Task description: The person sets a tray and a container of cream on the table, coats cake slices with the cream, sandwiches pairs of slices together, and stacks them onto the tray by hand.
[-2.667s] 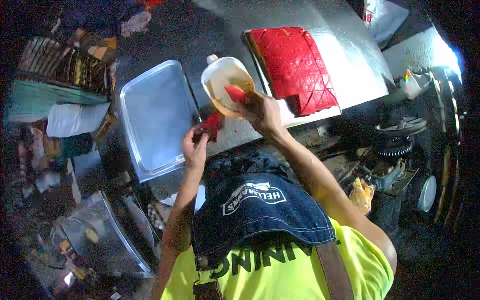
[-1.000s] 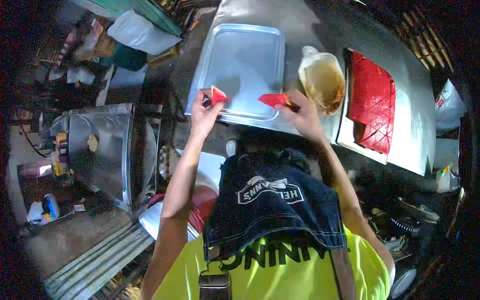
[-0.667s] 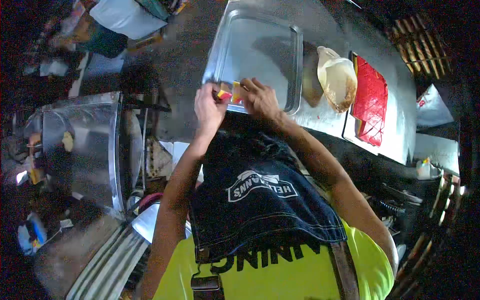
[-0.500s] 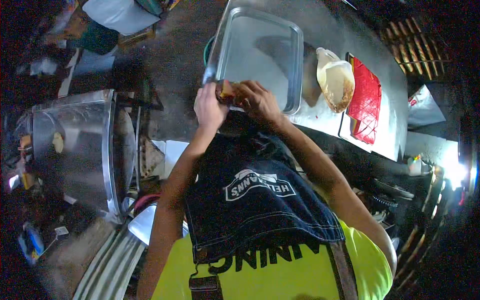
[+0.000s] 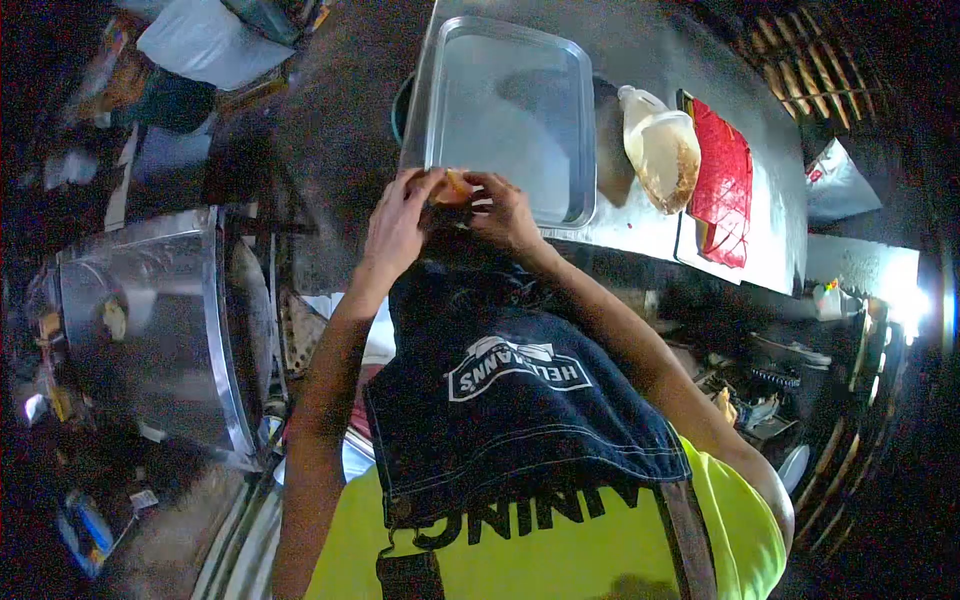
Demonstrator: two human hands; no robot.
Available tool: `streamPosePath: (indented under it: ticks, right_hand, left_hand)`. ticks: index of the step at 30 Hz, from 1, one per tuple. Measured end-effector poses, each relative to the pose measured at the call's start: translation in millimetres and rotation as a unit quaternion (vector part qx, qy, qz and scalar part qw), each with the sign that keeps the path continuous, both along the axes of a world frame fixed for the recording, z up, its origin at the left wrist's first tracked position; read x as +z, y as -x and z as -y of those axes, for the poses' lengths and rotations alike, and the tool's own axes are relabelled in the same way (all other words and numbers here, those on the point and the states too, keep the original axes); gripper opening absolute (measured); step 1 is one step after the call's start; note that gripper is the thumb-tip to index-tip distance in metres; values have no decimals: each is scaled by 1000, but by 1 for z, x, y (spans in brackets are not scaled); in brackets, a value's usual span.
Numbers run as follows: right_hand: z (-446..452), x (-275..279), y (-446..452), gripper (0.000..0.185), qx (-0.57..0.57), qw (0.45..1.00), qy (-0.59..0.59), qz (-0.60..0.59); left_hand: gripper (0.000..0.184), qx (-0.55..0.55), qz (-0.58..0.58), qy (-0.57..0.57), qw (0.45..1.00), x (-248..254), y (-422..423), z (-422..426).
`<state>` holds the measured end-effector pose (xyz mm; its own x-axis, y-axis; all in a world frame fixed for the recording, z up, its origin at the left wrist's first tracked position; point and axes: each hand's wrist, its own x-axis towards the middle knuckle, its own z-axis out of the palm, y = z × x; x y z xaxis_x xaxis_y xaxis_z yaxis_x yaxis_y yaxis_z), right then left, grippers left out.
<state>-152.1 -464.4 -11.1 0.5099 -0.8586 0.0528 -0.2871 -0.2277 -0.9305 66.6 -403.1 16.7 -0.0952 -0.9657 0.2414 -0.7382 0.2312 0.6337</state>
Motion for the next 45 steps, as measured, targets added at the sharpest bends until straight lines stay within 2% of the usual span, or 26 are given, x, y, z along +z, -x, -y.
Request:
streamPosePath:
  ticks: [3, 7, 13, 15, 16, 18, 20, 21, 23, 24, 25, 26, 27, 28, 29, 31, 33, 34, 35, 37, 39, 41, 42, 43, 44, 45]
  right_hand:
    - [0, -5, -10, 58, -13, 998, 39, -47]
    - [-2, 7, -15, 57, -20, 998, 40, -51]
    - [-7, 7, -12, 60, -37, 999, 22, -29]
    - [-11, 32, -10, 63, -38, 998, -38, -26]
    - [-12, 26, -6, 63, -50, 998, -38, -28]
    - [-12, 12, 10, 63, -29, 998, -54, 17]
    - [-18, 22, 36, 63, -25, 999, -5, -24]
    - [-18, 23, 56, 62, -26, 998, 37, -51]
    - [-24, 43, 94, 55, -84, 993, -34, -79]
    - [-27, 45, 121, 48, -114, 989, 27, -85]
    - [-31, 48, 149, 48, -132, 987, 32, -86]
    - [-39, 51, 180, 45, -189, 978, -17, -87]
    - [-48, 53, 208, 43, -240, 965, -67, -84]
    - [-55, 55, 237, 41, -326, 937, -90, -91]
    - [-63, 56, 266, 40, -408, 901, -113, -94]
    - [-71, -11, 350, 30, -518, 855, -17, 17]
    - [-75, 16, 399, 45, -593, 764, -171, 188]
    - [-73, 16, 422, 46, -614, 731, -188, 231]
    - [-69, 13, 444, 46, -633, 695, -206, 272]
    - [-62, -6, 478, 42, -639, 674, -196, 315]
    - [-51, 12, 492, 44, -600, 640, -251, 409]
    - [-43, 19, 497, 38, -591, 613, -278, 444]
    - [-34, 15, 500, 38, -602, 589, -308, 443]
    - [-26, 13, 502, 38, -611, 563, -339, 442]
    - [-21, 11, 501, 32, -620, 529, -338, 470]
    - [-22, 11, 508, 26, -589, 525, -351, 504]
  left_hand:
    - [71, -12, -6, -19, 1000, -5, -5, 3]
    - [71, -17, -8, -7, 1000, -10, -7, 5]
    - [73, -16, -72, -5, 997, -9, -2, 0]
    - [75, 5, -74, -89, 993, 7, 0, 0]
    - [78, -15, -108, -51, 993, -3, -2, 2]
    - [81, 8, -71, -39, 997, 9, 0, -2]
    - [80, 16, -32, 59, 998, 13, 1, -4]
    - [73, 36, -5, 103, 994, 22, 4, -9]
    - [63, 115, -194, 132, 965, 22, 22, -17]
    - [57, 129, -182, 138, 965, 26, 26, -19]
    - [50, 148, -164, 142, 965, 31, 29, -17]
    - [46, 138, -175, 140, 965, 32, 37, -13]
    - [42, 130, -182, 139, 965, 34, 46, -8]
    - [33, 113, -306, 106, 939, 28, 61, 2]
    - [33, 104, -301, 109, 942, 35, 85, 12]
    - [28, 39, -257, 46, 965, 45, 153, 31]
    - [27, -41, -311, -54, 948, 37, 234, 50]
    - [28, -88, -367, -170, 910, 35, 278, 57]
    - [26, -165, -293, -172, 926, 40, 327, 66]
    - [26, -232, -313, -249, 887, 40, 417, 75]
    - [27, -261, -235, -237, 906, 18, 492, 91]
    - [30, -258, -237, -335, 875, -20, 550, 114]
    - [28, -230, -225, -357, 877, -41, 572, 125]
    - [27, -201, -210, -379, 879, -38, 592, 132]
    - [38, -124, -223, -361, 897, -36, 609, 135]
    - [39, -96, -264, -375, 883, -35, 617, 128]
